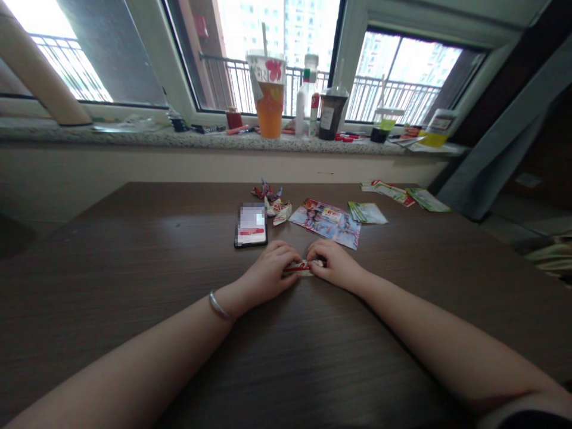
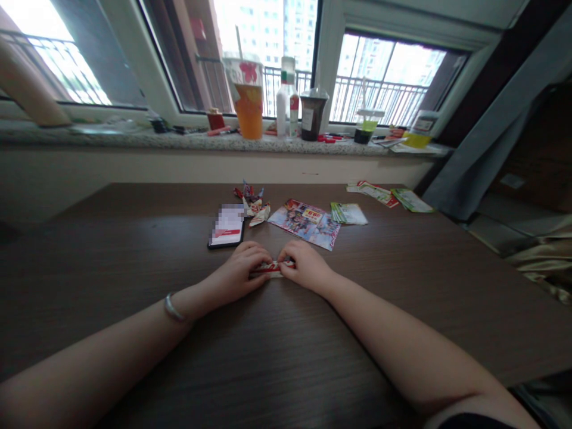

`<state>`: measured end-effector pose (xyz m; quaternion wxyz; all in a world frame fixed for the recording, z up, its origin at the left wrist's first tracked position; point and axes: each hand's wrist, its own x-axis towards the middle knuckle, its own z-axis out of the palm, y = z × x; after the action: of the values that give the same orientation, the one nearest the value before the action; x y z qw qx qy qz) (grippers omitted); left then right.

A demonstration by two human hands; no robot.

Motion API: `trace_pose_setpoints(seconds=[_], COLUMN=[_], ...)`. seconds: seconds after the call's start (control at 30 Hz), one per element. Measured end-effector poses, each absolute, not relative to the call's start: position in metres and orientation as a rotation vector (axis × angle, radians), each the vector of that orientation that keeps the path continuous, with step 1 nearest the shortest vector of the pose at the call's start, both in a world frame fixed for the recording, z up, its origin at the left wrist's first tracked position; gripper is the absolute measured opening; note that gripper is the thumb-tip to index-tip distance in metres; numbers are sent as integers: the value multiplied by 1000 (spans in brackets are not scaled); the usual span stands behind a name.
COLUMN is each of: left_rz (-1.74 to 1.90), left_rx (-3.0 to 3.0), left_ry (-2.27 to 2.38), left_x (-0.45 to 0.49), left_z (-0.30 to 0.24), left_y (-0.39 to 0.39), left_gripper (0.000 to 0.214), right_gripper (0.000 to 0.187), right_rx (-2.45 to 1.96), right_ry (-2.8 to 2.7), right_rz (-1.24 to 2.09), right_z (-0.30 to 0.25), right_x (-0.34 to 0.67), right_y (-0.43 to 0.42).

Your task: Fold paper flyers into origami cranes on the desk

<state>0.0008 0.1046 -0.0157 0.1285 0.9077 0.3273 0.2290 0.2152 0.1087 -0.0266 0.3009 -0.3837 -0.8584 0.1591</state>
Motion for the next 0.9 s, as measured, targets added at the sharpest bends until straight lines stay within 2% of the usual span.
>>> trace_pose_setpoints(seconds=[0.33, 0.53, 0.9], left_rz=[688, 542, 568], left_rx=[2740, 2894, 2931], left_ry=[926, 920, 935], left_x=[1, 2, 5], left_z=[-17, -8, -3], left_y=[106, 101, 96], left_gripper=[12, 12, 16], right_gripper=[5, 3, 11], right_rx=[-1039, -1066, -1003], right_ry=[-2417, -2521, -2665], right_rz=[205, -31, -309], right_z=[-18, -13, -7], right_x=[215, 212, 210], right_y=[103, 99, 90])
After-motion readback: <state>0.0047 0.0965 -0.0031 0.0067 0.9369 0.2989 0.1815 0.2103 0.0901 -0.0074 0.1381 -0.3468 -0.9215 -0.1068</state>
